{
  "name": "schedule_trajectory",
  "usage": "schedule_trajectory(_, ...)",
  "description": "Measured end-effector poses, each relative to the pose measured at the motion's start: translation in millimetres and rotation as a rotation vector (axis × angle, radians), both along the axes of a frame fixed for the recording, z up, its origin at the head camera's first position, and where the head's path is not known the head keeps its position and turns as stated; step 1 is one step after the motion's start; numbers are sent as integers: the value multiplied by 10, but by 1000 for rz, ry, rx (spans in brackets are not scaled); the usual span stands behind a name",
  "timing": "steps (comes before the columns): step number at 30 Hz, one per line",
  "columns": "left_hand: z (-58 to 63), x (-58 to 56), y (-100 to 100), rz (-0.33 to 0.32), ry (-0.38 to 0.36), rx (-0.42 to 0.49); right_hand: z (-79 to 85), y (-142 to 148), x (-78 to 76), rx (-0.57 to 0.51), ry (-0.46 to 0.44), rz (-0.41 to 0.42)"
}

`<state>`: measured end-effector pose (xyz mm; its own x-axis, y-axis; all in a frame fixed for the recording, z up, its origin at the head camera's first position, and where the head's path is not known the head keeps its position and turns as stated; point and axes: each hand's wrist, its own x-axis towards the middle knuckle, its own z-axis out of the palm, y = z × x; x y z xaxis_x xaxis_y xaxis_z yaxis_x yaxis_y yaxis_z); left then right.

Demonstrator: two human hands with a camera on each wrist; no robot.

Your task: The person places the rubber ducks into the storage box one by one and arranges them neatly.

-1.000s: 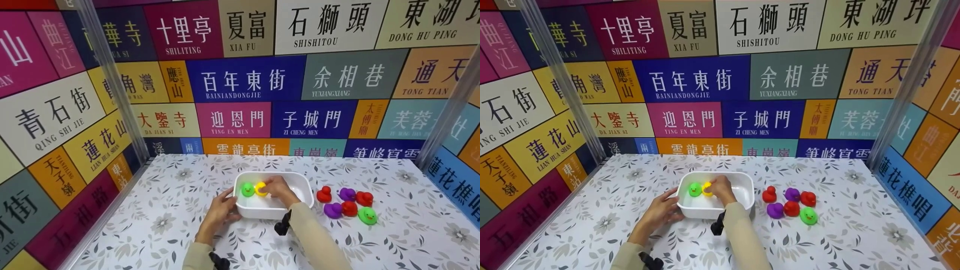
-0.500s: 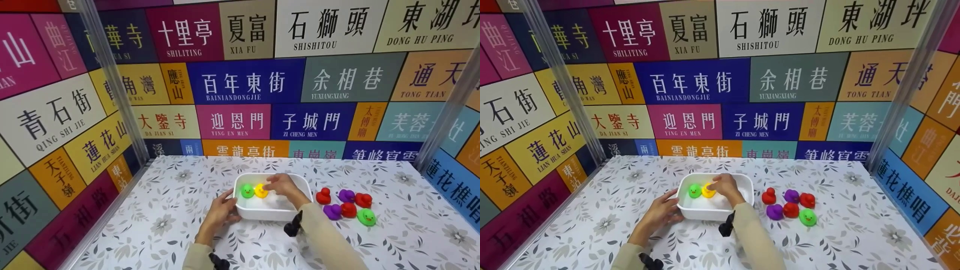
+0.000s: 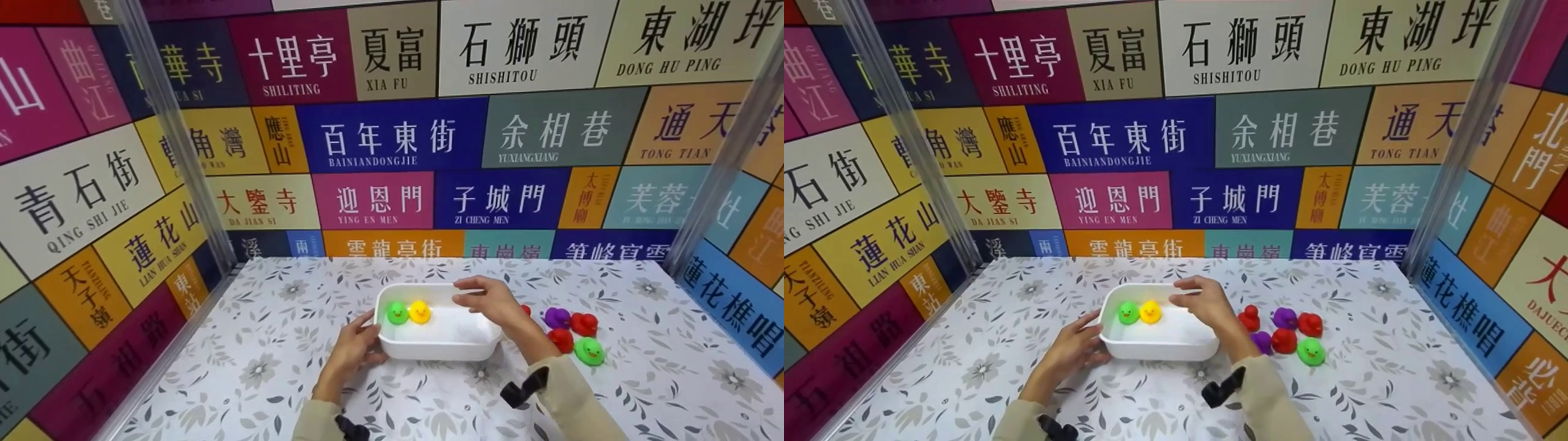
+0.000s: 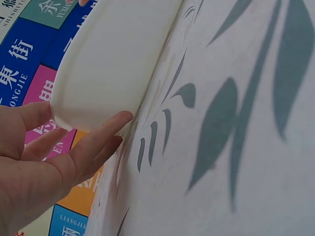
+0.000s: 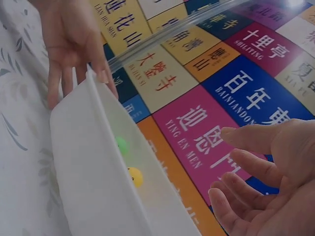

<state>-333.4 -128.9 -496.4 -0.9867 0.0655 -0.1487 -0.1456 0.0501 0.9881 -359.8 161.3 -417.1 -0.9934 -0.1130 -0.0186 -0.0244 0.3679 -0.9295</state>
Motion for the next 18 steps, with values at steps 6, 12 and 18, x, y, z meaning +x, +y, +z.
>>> schedule_trajectory(6, 2, 4, -4, 0, -7, 1, 58, 307, 163, -9, 46, -36)
schedule_trajectory(12, 15, 6, 12, -7, -6, 13, 149, 671, 217, 56, 8, -62)
schedule_trajectory(18, 15, 7, 16, 3, -36, 31, 162, 1050, 247, 88, 12, -74)
